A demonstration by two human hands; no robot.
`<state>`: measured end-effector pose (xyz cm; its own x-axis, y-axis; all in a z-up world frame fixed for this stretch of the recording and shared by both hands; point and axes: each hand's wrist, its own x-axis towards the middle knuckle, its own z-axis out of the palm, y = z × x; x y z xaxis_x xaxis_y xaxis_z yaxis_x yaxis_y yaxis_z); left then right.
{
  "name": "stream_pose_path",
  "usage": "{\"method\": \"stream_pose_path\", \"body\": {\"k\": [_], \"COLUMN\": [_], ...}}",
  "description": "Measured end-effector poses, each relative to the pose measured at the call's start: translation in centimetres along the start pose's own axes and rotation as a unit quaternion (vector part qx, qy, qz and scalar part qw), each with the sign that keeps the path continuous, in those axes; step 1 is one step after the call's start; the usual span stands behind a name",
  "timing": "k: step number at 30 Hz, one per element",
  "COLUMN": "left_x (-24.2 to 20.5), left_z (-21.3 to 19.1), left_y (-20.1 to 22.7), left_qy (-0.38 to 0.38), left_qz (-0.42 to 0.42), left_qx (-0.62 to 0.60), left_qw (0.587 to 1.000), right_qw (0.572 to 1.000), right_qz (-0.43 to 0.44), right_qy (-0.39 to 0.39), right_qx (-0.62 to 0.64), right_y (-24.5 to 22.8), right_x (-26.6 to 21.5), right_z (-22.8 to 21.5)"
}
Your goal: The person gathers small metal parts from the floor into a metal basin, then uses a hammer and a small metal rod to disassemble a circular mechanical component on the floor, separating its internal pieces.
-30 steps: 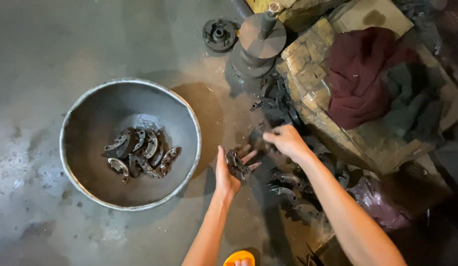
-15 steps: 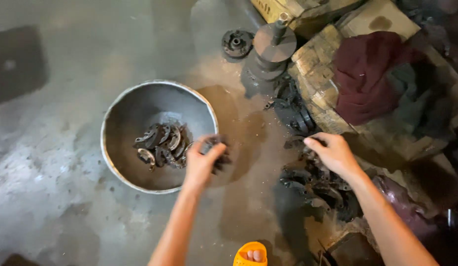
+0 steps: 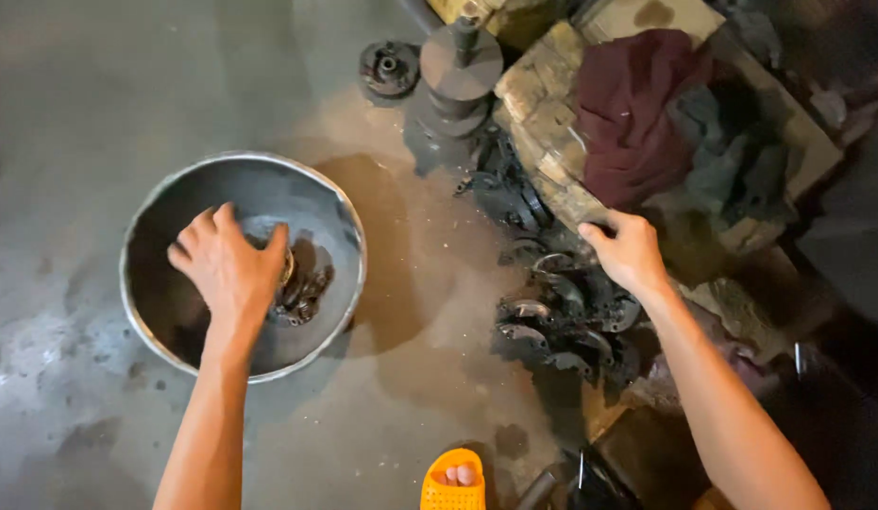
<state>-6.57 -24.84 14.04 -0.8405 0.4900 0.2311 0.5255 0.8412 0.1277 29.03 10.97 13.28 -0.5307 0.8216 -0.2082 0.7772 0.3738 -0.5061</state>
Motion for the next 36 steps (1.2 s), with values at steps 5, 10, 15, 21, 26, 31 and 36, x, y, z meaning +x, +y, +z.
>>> {"method": "stream_pose_path", "body": {"k": [5,10,15,21,26,31,36], "left_x": [-2.9,-9.3,-12.1,-11.5,-12.2,-11.9,-11.0], "left_z": [1.9,11.2,17.1,18.1,17.5,12.4,-0.6], "left_y": [10.6,21.7,28.0,28.5,26.3,20.9,12.1], "left_qy": [0.071,-0.111,-0.245,-0.151,-0.113,-0.153,-0.257], "left_qz": [0.191,0.246,0.200,0.231,0.211,0.095,-0.180], "left_qx": [-0.120,-0.169,-0.170,-0.186,-0.219,-0.250,-0.446], "left_qw": [0.972,0.948,0.933,0.943,0.946,0.951,0.838], "right_qw": [0.986,0.964,0.907,0.892,0.912,0.968,0.990], "right_qz": [-0.084,-0.120,-0.233,-0.291,-0.280,-0.215,-0.074], "right_qy": [0.039,0.026,-0.013,-0.008,0.034,0.048,-0.060], "right_qx": [-0.141,-0.235,-0.350,-0.347,-0.298,-0.117,0.105], "right_y": [1.5,-0.8,-2.8,-0.3,-0.4,-1.4,-6.8], "right_x": [1.2,3.3,5.6,7.3,5.5,2.7,-0.7], "right_z": [4.3,9.1,11.7,13.4,10.8,7.7,5.3]}}
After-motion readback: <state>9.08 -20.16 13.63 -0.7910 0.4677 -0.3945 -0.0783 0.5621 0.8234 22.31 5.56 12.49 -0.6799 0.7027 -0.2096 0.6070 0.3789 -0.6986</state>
